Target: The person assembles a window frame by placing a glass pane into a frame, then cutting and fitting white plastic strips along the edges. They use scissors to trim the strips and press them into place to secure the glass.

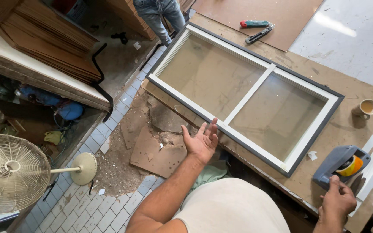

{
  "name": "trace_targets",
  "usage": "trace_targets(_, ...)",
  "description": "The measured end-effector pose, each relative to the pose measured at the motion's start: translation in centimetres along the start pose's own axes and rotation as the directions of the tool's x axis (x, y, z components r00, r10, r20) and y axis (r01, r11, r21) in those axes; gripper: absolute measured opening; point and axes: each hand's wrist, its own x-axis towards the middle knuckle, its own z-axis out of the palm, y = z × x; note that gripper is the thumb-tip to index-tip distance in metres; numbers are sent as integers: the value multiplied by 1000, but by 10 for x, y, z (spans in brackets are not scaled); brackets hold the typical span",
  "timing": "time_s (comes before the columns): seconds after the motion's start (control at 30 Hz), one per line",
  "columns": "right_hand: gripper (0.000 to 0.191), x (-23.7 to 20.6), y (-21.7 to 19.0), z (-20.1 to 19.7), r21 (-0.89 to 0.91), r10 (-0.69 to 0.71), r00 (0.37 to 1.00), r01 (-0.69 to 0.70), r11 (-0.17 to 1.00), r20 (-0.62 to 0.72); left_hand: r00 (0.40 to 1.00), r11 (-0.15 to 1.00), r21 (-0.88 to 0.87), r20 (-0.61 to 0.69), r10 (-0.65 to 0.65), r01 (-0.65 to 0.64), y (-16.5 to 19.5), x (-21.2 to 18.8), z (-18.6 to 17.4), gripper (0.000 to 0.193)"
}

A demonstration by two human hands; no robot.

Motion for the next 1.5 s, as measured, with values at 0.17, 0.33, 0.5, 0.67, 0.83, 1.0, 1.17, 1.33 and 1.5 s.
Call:
trace_targets(0.17,23,11,-2,-9,367,34,987,-91,926,158,999,991,125,-9,-45,46,-2,6,10,105)
trace_targets(0.33,28,-28,-2,-6,571,-1,988,-87,816,153,999,976,210,8,-54,51,14,15,21,84)
trace_targets(0.5,32,-63,-8,18,71,-168,982,174,982,-83,995,965,240,-14,-103,103,28,31,28,78)
trace_targets(0.67,36,-54,1,30,-294,-462,874,406,865,-152,983,898,408,10,-184,164,38,52,34,71)
trace_targets(0.83,28,-32,-3,14,-311,-271,962,264,913,21,928,692,678,38,-369,248,16,74,44,62)
trace_targets(1.0,19,-45,-80,5,-262,210,960,-158,952,184,855,261,963,79,-512,67,-39,82,62,53)
trace_targets(1.17,30,-60,-186,13,-227,-289,812,449,864,508,720,-19,932,266,-641,-361,-137,88,78,44)
trace_targets(1.33,20,-16,-257,24,-390,-578,608,793,467,544,625,-43,751,514,-588,-658,-209,112,106,20)
trace_targets(1.5,34,37,-276,18,-453,-398,665,733,507,632,653,-98,695,604,-457,-712,-245,137,123,10)
